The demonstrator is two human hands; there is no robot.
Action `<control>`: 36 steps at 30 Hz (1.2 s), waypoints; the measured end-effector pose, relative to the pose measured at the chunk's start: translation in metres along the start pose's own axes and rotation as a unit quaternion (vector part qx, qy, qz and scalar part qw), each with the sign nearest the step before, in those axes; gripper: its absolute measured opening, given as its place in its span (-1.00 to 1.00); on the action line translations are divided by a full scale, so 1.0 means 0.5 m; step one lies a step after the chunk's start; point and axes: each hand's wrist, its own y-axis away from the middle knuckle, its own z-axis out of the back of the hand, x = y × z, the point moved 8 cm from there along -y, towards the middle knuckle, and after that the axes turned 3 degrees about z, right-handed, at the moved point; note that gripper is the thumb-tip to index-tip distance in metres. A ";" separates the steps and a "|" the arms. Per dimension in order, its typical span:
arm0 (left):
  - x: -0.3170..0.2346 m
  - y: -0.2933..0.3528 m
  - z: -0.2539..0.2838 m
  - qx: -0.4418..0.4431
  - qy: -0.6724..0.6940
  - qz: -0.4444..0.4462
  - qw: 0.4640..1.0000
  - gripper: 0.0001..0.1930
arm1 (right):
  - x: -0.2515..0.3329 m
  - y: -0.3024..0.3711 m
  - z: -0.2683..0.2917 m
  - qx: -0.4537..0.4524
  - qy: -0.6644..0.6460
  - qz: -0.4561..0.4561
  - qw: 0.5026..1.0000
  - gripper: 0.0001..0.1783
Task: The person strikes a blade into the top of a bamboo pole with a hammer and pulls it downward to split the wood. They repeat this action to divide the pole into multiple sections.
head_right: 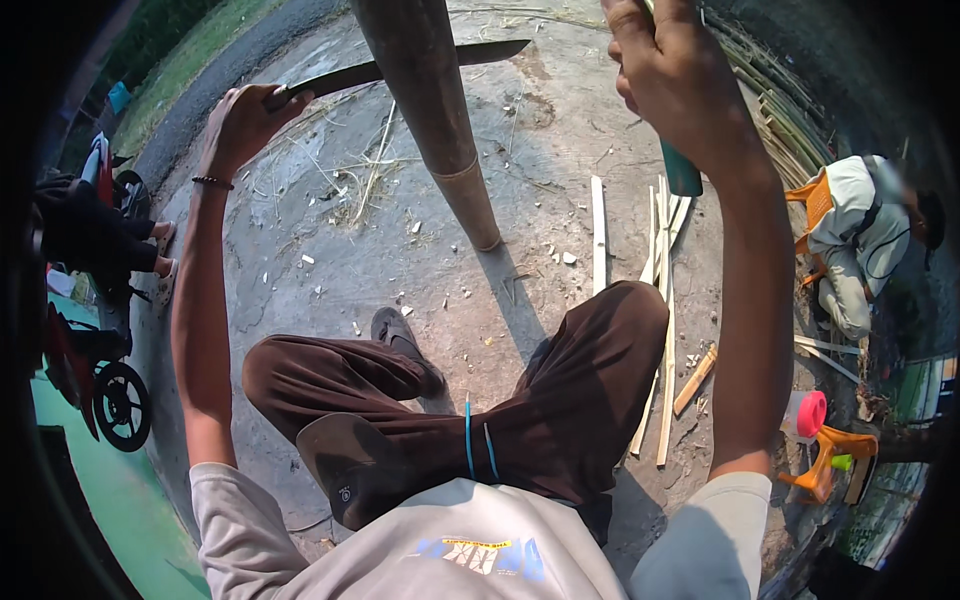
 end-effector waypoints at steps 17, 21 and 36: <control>-0.009 0.014 0.022 -0.011 -0.014 0.001 1.000 -0.34 | 0.007 0.021 -0.054 -0.083 -0.069 0.058 0.992 -0.57; -0.015 0.017 0.021 -0.028 -0.032 -0.001 0.999 -0.32 | -0.136 0.059 -0.162 0.083 0.042 0.022 0.995 -0.60; -0.005 -0.005 0.031 0.008 -0.037 0.019 0.999 -0.31 | -0.034 0.036 -0.066 0.036 -0.136 -0.078 0.987 -0.52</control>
